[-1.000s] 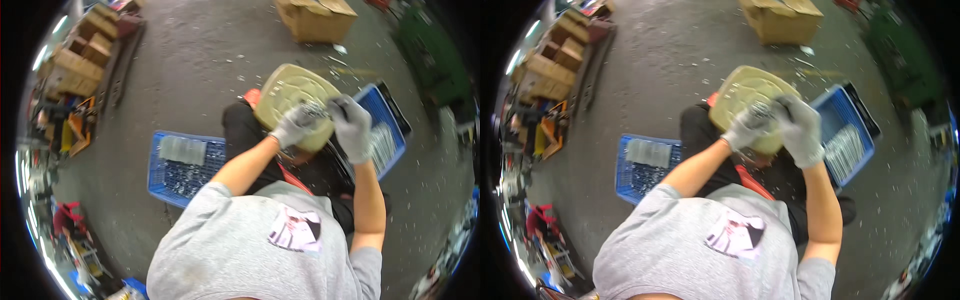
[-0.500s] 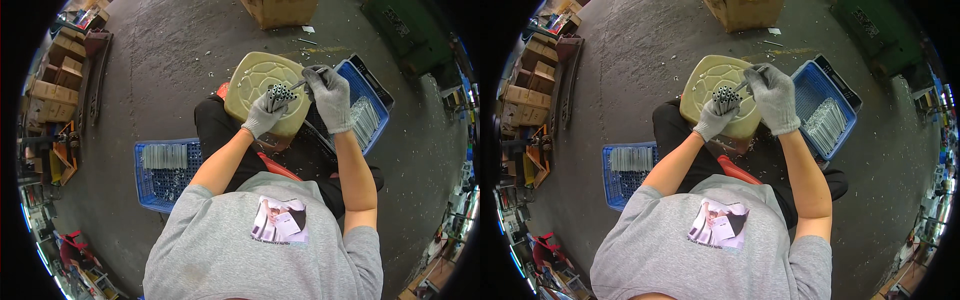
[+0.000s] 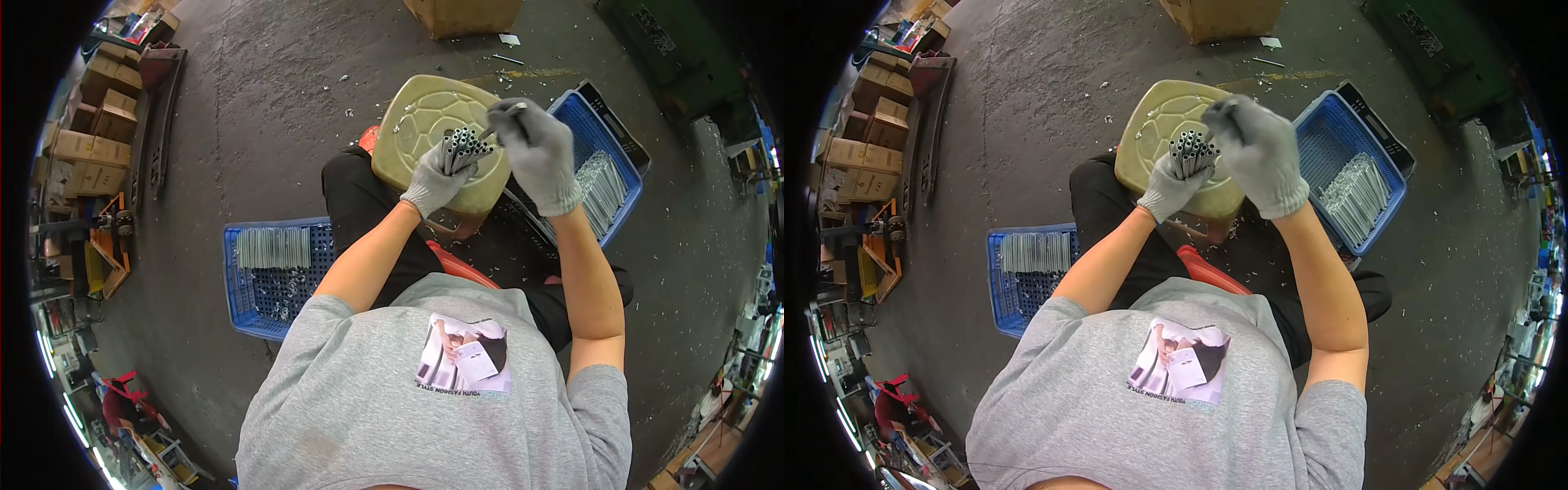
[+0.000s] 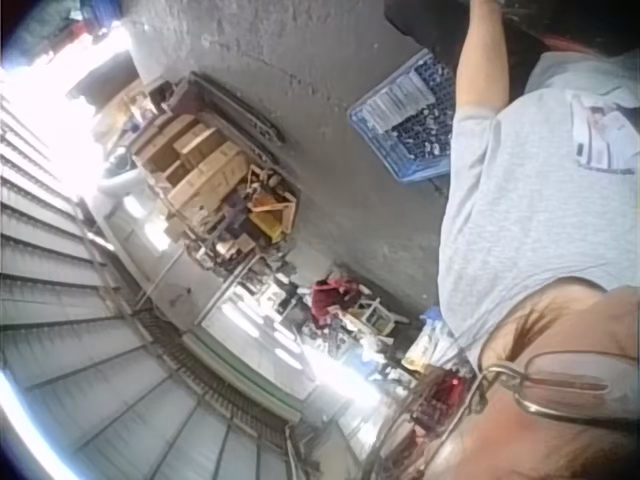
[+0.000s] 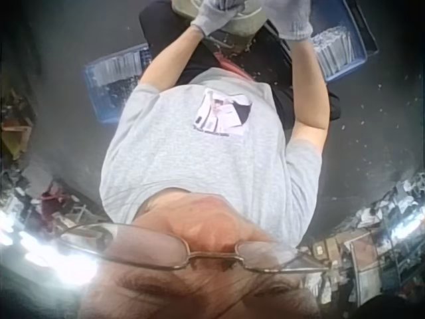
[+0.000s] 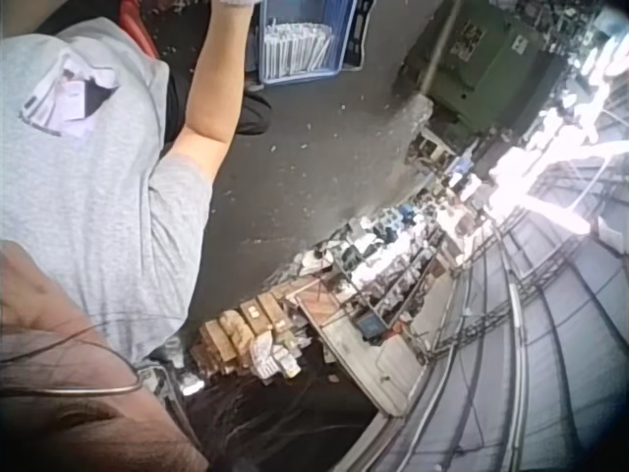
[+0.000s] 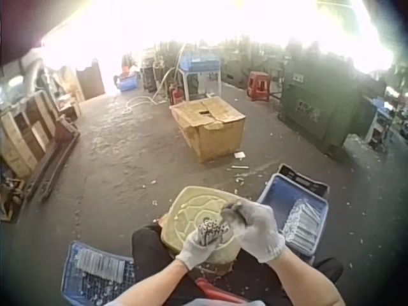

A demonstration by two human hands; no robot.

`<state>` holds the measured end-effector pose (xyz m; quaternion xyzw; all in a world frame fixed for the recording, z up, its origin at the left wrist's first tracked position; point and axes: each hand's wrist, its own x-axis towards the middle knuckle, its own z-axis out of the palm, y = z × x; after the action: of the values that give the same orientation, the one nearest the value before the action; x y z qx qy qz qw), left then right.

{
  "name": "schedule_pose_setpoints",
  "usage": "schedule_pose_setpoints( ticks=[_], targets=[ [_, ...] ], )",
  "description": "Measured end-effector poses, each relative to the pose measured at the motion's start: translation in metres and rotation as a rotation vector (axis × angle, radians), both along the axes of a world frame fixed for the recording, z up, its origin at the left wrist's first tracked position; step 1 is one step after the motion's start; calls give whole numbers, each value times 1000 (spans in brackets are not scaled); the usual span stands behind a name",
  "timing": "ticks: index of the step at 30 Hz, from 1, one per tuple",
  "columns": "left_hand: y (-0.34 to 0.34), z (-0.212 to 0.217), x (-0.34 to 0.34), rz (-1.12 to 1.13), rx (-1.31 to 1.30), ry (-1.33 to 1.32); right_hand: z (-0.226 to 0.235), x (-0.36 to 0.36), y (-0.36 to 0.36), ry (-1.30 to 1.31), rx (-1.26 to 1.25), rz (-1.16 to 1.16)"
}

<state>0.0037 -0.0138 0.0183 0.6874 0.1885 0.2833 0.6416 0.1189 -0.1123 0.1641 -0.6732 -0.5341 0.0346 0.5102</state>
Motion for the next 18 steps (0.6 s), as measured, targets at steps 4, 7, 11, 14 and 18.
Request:
schedule_pose_setpoints(
  ticks=[4,7,11,14,18],
  targets=[
    [2,-6,-1,43,60,-20,0,5,-8,336,280,12],
    [4,-6,-3,6,158,37,-21,9,-11,428,89,57],
    [6,-8,-2,23,229,48,-46,-1,-14,467,-198,72],
    [8,-13,-2,43,270,43,-68,-9,-6,499,-43,137],
    [14,-31,-3,-68,84,3,-82,-13,1,468,14,94]
  ],
)
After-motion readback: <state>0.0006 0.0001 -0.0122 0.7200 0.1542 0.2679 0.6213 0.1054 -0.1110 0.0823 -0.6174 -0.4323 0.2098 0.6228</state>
